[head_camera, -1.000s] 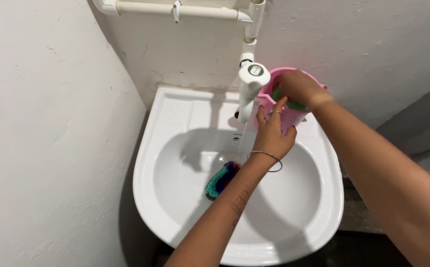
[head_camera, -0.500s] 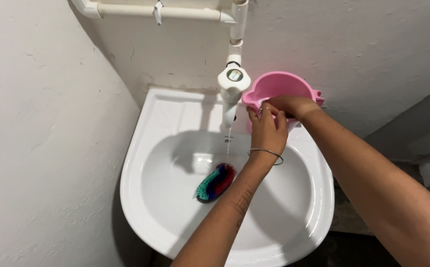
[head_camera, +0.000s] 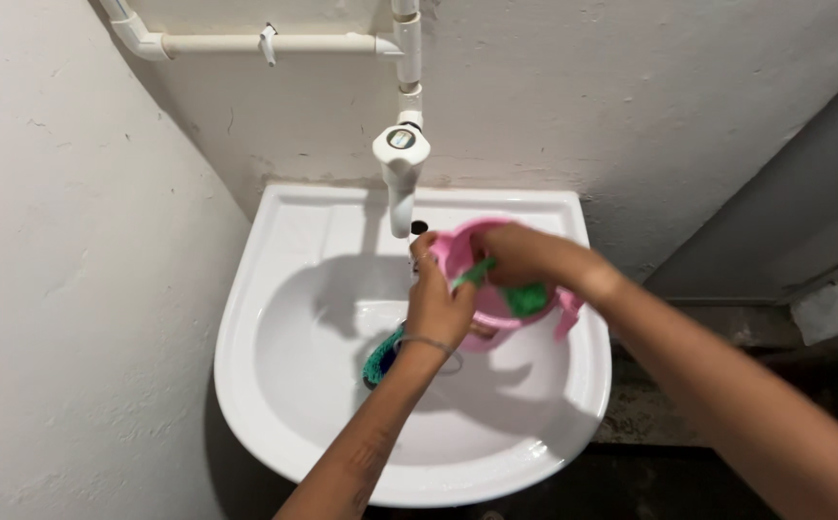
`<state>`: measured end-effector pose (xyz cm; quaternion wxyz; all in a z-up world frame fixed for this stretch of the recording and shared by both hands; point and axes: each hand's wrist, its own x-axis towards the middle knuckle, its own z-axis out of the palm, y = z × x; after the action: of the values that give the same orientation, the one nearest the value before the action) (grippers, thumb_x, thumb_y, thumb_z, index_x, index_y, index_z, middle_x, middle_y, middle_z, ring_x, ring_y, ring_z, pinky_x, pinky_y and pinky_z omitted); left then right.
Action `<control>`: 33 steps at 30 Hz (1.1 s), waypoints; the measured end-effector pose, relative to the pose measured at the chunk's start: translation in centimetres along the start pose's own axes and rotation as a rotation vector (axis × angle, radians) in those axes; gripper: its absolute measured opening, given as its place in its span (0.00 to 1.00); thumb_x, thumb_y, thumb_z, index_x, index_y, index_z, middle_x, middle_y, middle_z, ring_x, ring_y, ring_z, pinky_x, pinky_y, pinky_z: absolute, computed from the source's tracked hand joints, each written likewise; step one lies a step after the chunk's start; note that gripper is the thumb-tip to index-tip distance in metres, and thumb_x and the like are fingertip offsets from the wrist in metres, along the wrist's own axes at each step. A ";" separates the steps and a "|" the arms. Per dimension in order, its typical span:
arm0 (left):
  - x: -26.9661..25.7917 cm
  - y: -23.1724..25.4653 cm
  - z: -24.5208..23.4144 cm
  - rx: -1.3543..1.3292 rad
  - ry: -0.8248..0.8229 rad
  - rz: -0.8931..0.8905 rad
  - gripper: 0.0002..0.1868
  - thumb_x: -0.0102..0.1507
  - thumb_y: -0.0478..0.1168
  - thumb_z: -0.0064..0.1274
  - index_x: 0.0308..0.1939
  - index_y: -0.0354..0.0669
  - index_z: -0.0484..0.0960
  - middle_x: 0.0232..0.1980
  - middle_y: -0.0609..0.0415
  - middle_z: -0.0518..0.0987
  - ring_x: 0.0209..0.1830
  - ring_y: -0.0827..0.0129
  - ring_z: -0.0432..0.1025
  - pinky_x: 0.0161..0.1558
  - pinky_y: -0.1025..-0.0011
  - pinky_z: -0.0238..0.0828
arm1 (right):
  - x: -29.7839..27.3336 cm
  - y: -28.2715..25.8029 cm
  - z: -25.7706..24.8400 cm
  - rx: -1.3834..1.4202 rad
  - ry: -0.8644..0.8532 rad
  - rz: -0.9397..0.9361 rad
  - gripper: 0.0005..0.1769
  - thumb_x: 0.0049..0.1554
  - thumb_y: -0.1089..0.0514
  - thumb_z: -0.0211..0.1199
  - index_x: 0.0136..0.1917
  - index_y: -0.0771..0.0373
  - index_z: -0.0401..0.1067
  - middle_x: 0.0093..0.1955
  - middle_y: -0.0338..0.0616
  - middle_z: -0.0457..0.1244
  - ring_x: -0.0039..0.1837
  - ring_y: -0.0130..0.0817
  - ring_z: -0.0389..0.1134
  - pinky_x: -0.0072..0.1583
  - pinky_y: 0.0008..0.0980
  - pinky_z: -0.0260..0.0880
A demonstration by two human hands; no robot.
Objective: The person scrubs the basin, rim, and faucet area of a white ceramic sink using a green sponge, dipping it into a pink mug of soapy water and wiping down the outer sides of the sink.
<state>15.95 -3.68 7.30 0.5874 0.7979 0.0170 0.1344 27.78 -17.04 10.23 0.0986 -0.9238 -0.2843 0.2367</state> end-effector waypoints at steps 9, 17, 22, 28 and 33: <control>-1.9 -6.9 0.2 0.438 -0.161 -0.218 0.27 0.62 0.35 0.45 0.66 0.37 0.66 0.37 0.39 0.84 0.39 0.48 0.82 0.49 0.54 0.79 | -0.9 0.3 10.2 0.128 0.123 0.148 0.24 0.53 0.62 0.59 0.63 0.70 0.67 0.51 0.60 0.71 0.54 0.52 0.74 0.56 0.45 0.75; 0.4 -10.4 1.5 0.515 -0.140 -0.301 0.21 0.67 0.37 0.40 0.63 0.59 0.74 0.58 0.50 0.80 0.55 0.50 0.76 0.53 0.52 0.74 | -0.7 4.3 11.5 0.434 0.199 0.247 0.25 0.51 0.60 0.58 0.63 0.65 0.70 0.52 0.58 0.70 0.51 0.51 0.75 0.51 0.44 0.77; 1.8 -11.1 1.2 0.583 -0.140 -0.215 0.24 0.67 0.35 0.40 0.64 0.62 0.75 0.61 0.52 0.79 0.57 0.50 0.74 0.55 0.53 0.74 | -1.2 5.7 11.7 0.624 0.305 0.236 0.25 0.52 0.58 0.60 0.63 0.63 0.71 0.54 0.52 0.67 0.50 0.44 0.72 0.49 0.41 0.75; 2.0 -12.4 0.5 0.715 -0.154 -0.169 0.31 0.62 0.30 0.42 0.68 0.58 0.71 0.59 0.44 0.76 0.52 0.47 0.75 0.50 0.53 0.76 | -3.7 3.8 9.8 0.914 0.202 0.238 0.23 0.56 0.58 0.57 0.65 0.65 0.73 0.52 0.55 0.69 0.49 0.37 0.70 0.50 0.33 0.70; 1.9 -16.0 0.8 0.635 -0.053 -0.218 0.24 0.61 0.29 0.45 0.62 0.37 0.71 0.57 0.38 0.78 0.52 0.44 0.76 0.53 0.53 0.77 | -4.8 2.7 8.3 1.050 0.206 0.259 0.24 0.59 0.58 0.54 0.68 0.65 0.68 0.54 0.55 0.70 0.52 0.38 0.72 0.53 0.33 0.74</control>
<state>20.03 0.86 -7.59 0.3205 0.9378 0.1279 0.0380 21.49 -21.63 3.96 0.5435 -0.7964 -0.0009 0.2654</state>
